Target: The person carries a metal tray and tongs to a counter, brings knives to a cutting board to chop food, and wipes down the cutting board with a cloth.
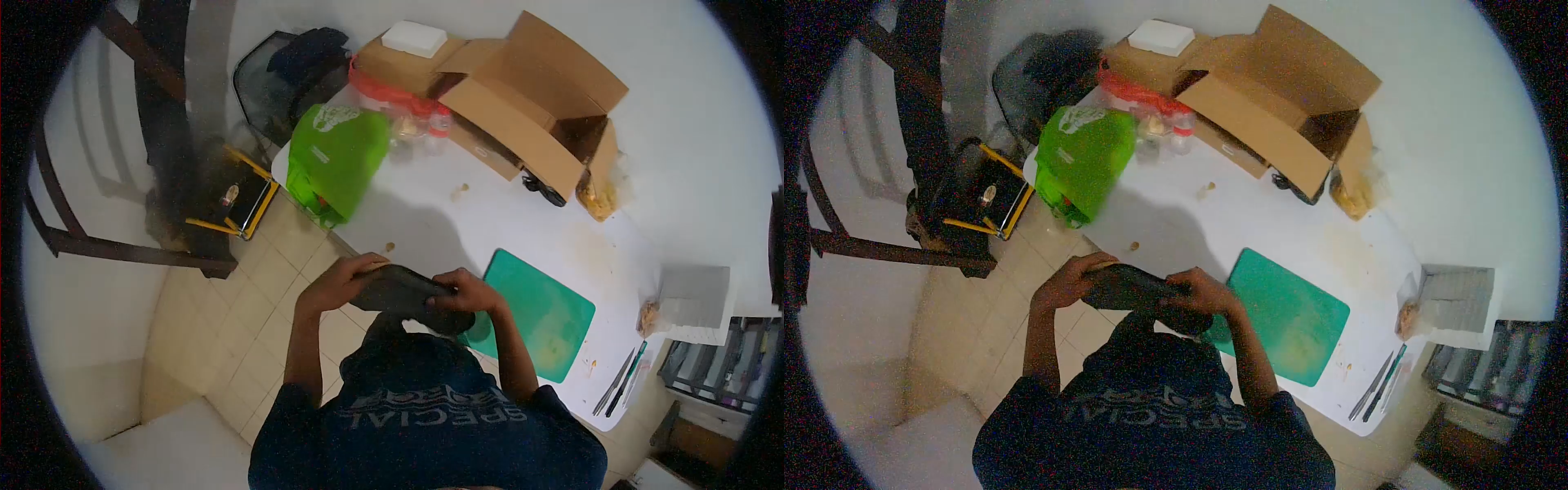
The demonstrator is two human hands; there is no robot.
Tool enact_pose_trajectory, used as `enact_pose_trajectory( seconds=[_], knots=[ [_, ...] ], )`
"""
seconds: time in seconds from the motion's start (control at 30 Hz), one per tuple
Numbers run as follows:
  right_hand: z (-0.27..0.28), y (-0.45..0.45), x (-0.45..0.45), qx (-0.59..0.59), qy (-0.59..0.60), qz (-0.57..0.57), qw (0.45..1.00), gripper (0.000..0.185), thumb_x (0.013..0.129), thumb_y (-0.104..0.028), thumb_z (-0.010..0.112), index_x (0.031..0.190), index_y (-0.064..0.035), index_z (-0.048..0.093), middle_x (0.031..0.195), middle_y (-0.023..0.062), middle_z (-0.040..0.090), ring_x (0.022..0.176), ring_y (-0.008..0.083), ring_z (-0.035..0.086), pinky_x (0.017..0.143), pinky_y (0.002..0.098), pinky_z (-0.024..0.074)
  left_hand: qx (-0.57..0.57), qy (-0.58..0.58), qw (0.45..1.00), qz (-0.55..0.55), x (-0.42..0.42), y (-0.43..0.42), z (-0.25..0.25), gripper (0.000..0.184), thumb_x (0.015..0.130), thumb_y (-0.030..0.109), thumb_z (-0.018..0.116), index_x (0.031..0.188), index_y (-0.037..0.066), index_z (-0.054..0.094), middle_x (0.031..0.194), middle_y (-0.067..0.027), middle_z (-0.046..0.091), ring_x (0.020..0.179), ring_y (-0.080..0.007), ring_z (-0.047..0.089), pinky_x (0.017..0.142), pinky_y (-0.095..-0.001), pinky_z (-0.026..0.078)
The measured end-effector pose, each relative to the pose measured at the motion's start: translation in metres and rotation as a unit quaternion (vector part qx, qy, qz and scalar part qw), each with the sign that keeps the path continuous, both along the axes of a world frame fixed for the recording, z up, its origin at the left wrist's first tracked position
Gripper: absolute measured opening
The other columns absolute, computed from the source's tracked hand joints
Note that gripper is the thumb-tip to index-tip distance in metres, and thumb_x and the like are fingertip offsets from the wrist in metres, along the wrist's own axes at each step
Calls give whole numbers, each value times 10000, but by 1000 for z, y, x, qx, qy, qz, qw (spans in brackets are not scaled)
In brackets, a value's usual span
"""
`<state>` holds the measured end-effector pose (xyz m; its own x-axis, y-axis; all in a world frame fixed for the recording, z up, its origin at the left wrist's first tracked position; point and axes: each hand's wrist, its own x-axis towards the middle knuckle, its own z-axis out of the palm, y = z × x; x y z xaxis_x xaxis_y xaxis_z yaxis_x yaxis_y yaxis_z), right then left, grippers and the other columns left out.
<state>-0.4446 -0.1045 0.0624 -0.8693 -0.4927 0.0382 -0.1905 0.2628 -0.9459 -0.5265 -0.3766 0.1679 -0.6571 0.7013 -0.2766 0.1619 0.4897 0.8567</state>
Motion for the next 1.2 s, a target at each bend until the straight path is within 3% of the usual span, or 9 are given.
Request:
enact_pose_trajectory(
  seconds=[0.13,0.2,0.47,0.67,0.83,1.0,1.07,1.1,1.2],
  knots=[
    [11,-36,-78,25,-60,54,996,230,867,-184,696,1000,-1,651,837,88,671,754,140,609,702,337,494,8,5,998,60,-66,-57,-17,250,909,14,534,1150,49,592,1004,-89,666,980,-180,608,880,-335,474],
    [21,-51,-103,-155,-209,-6,965,243,915,-242,654,979,-9,626,883,44,655,830,139,600,757,333,498,91,-7,990,106,-91,-72,-22,254,902,36,569,1154,53,595,1023,-93,662,1019,-187,599,904,-348,467],
    [48,-114,-190,-279,-143,-139,940,212,963,-207,587,988,3,606,870,-10,596,827,67,527,731,262,452,-10,-104,994,23,-171,-58,-31,460,839,151,714,1235,-22,555,1134,-147,632,1107,-199,558,958,-361,449],
    [41,-91,-212,-255,-135,-176,941,155,922,-100,631,1071,-62,614,745,-50,561,650,38,470,561,210,393,141,-133,962,194,-200,-77,-23,452,891,136,646,1294,-24,518,1189,-129,600,1112,-221,546,966,-349,422],
    [4,-99,-234,-217,-64,-187,956,412,929,-80,603,1328,-127,510,1123,57,563,978,130,544,784,267,498,177,-122,910,355,-222,-74,-40,507,925,194,619,1355,-6,439,1259,-137,551,1164,-244,511,1006,-365,389],
    [21,-143,-259,-228,-96,-227,942,718,941,-233,611,1513,-106,196,1403,147,420,1248,229,435,966,377,460,189,-197,948,162,-212,-32,-57,677,946,350,586,1438,0,280,1409,-146,409,1261,-271,426,1066,-388,335],
    [-30,-154,-269,-175,110,-278,938,618,985,-317,516,1475,-33,267,1404,152,430,1230,240,455,989,370,441,206,-219,948,102,-200,-13,-84,765,937,372,600,1487,20,200,1459,-148,365,1309,-287,399,1105,-394,307],
    [-40,-154,-289,-306,-68,-314,896,518,1013,-370,429,1363,13,418,1309,143,510,1164,227,508,1001,352,431,196,-172,960,100,-190,-5,-90,781,928,360,616,1496,31,193,1491,-152,325,1354,-283,341,1127,-393,266],
    [-75,-142,-295,-492,-65,-373,784,446,1025,-387,393,1196,0,533,1147,121,596,1033,208,578,952,348,470,170,-134,975,51,-185,-8,-90,812,908,336,648,1507,42,185,1539,-165,250,1423,-277,229,1160,-389,186]
  ],
)
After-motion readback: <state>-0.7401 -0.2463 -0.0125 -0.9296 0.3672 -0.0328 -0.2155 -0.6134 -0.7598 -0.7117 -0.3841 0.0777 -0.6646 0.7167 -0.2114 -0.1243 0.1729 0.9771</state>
